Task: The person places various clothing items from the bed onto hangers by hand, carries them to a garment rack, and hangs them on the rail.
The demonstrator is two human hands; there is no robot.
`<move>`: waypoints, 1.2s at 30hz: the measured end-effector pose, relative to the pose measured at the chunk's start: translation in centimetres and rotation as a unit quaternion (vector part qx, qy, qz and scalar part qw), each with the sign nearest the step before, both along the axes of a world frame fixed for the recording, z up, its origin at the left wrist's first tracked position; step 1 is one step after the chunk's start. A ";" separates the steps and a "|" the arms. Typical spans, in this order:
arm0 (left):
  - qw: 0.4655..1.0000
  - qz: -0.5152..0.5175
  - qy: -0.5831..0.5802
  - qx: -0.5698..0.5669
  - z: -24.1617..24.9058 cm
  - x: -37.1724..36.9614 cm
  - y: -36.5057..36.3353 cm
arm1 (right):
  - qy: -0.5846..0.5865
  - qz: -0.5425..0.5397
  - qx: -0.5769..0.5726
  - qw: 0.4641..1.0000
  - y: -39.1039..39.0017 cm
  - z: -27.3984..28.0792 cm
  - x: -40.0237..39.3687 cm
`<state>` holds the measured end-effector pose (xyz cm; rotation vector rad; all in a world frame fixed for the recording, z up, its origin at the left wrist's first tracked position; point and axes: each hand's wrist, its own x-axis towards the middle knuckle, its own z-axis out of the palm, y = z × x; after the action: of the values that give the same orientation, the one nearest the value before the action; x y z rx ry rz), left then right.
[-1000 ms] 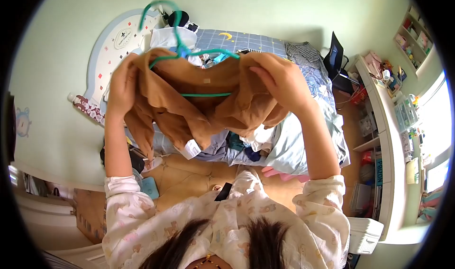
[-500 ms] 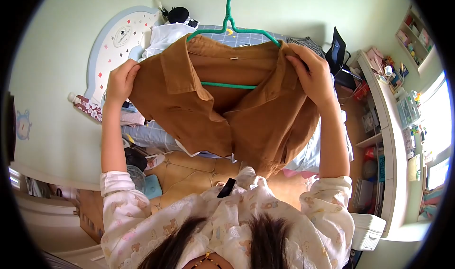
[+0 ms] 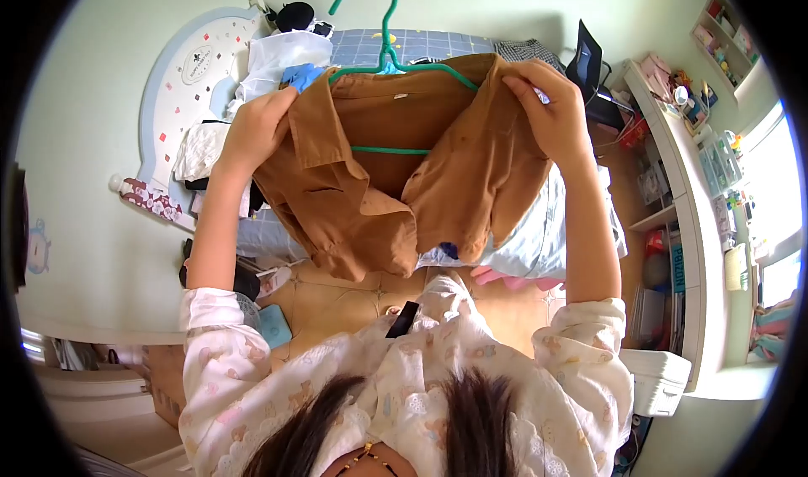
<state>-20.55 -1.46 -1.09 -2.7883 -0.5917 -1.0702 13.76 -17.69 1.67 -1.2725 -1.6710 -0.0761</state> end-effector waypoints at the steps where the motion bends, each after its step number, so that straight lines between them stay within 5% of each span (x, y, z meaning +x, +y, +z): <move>1: 1.000 0.000 -0.003 0.012 -0.3 0.2 0.2 | -0.008 -0.018 -0.033 0.999 -0.3 -0.2 0.3; 4: 0.999 0.018 -0.043 0.007 -0.3 0.9 0.1 | 0.007 0.063 0.032 0.997 -1.1 0.6 0.6; 10: 0.994 -0.034 -0.094 0.045 -0.8 3.4 1.0 | -0.089 -0.074 -0.074 0.990 -3.2 0.0 2.4; 16: 0.992 -0.117 -0.029 -0.025 -2.5 6.8 -0.2 | -0.111 -0.181 -0.017 0.977 -7.9 -4.5 4.1; 20: 0.961 -0.148 0.055 -0.229 -7.1 9.5 0.0 | -0.024 -0.216 -0.097 0.971 -13.2 -6.1 6.5; 27: 0.887 -0.323 0.082 -0.318 -12.0 21.1 -1.6 | -0.073 -0.357 -0.128 0.922 -17.7 -6.4 14.6; 30: 0.813 -0.427 0.068 -0.389 -11.8 27.2 -1.5 | -0.224 -0.462 -0.102 0.852 -16.8 -5.9 19.1; 31: 0.805 -0.429 0.067 -0.403 -12.1 29.4 -1.3 | -0.234 -0.506 -0.152 0.816 -16.6 -6.3 21.1; 36: 0.835 -0.320 0.093 -0.438 -15.3 41.5 2.2 | -0.087 -0.482 -0.197 0.849 -9.7 -12.3 35.9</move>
<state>20.90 0.73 -16.42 -4.0341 -0.0873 -0.6369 49.71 -27.42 -10.66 -2.3880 -1.0449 -0.4809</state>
